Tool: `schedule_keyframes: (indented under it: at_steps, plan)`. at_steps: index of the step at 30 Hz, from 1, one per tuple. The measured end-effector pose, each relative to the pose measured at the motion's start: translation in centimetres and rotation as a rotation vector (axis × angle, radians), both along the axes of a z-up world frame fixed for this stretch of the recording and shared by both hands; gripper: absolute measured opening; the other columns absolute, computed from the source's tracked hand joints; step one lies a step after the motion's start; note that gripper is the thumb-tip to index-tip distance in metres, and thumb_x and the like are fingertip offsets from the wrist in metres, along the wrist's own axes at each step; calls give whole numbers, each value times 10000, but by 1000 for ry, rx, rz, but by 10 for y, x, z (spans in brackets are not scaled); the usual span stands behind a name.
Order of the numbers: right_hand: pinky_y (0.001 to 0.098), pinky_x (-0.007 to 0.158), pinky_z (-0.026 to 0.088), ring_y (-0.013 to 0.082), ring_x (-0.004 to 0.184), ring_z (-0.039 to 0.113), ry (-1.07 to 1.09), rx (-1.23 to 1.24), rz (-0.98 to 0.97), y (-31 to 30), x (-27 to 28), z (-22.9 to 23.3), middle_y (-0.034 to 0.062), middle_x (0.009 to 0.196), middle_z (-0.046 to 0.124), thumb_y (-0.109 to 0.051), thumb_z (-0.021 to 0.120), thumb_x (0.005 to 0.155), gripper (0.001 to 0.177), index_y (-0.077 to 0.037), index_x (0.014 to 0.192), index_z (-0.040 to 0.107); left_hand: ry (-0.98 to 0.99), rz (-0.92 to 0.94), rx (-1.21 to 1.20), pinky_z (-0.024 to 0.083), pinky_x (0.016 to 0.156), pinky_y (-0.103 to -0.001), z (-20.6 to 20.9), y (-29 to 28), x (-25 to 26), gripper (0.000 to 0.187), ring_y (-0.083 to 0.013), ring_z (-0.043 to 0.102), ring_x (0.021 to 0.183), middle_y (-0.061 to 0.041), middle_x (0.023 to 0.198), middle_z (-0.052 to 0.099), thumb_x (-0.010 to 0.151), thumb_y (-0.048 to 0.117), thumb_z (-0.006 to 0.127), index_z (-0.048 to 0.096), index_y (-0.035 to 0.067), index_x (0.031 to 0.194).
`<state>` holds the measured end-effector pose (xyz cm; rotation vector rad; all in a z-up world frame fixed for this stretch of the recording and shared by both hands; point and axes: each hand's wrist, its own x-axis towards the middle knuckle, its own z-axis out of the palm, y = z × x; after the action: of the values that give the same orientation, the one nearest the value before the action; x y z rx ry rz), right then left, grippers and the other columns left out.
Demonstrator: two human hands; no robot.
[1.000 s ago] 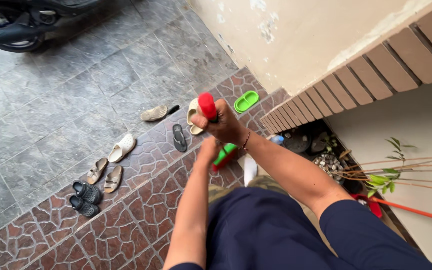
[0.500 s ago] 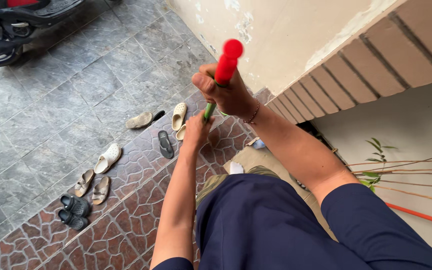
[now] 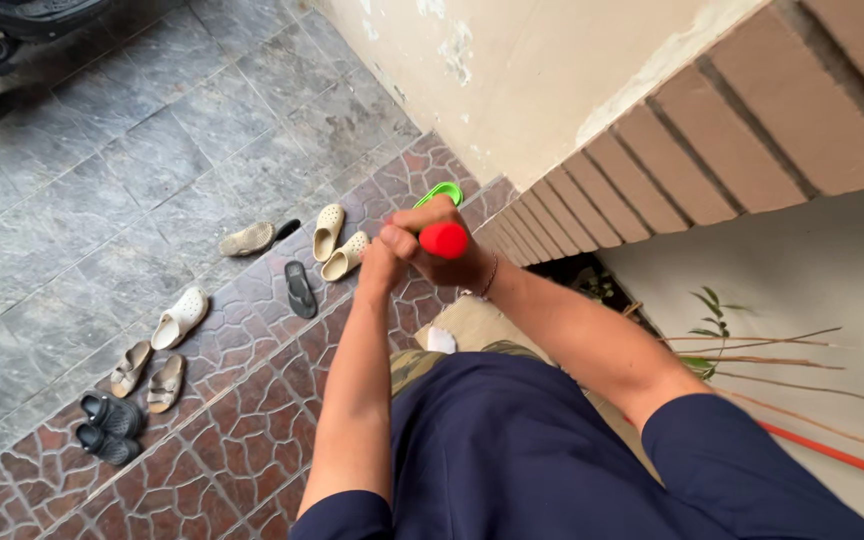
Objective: The person sweeps the tiled floor of an entryway and patio area using a broom with a green handle and red head, moving debris across the floor and down a step.
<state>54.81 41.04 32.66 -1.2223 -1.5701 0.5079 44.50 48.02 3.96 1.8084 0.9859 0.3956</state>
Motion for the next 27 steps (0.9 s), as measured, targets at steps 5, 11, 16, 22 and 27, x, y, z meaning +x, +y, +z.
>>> schedule_keyframes:
  at_steps: [5,11,16,22,27]
  plan:
    - [351,600,441,232,649,568,-230,312,40,-8,24,16,105,741,564,-192,534,1115,332,-24,830,515,-78,-1,371,536,797,-524,43,10,8,235,-446,686,956,-221,983,731,877,158,682,678,69,1095]
    - [301,518,358,66,566,415,357,-127,-82,-6,40,41,-20,616,455,-270,609,1079,440,-72,720,447,22,-110,212,546,742,-537,108,-11,22,186,-447,697,826,-214,857,728,872,215,739,717,124,1033]
    - [291,546,334,68,601,386,351,21,-49,0,34,34,-19,666,422,-242,693,1054,462,-74,721,421,-9,-208,132,552,751,-544,79,-43,31,189,-442,698,831,-196,861,744,895,299,734,707,128,971]
    - [349,579,347,166,594,388,128,64,-122,-2,19,-2,22,648,392,-210,689,1022,428,-60,721,423,119,-135,199,544,790,-565,-12,-39,28,161,-469,684,904,-235,924,728,897,237,693,705,97,975]
    - [368,549,407,213,525,478,53,106,-65,-23,-4,-18,43,627,456,-216,614,1000,325,-70,724,524,82,-6,165,520,776,-580,-10,-8,-6,224,-491,656,912,-280,909,690,928,208,690,722,113,1129]
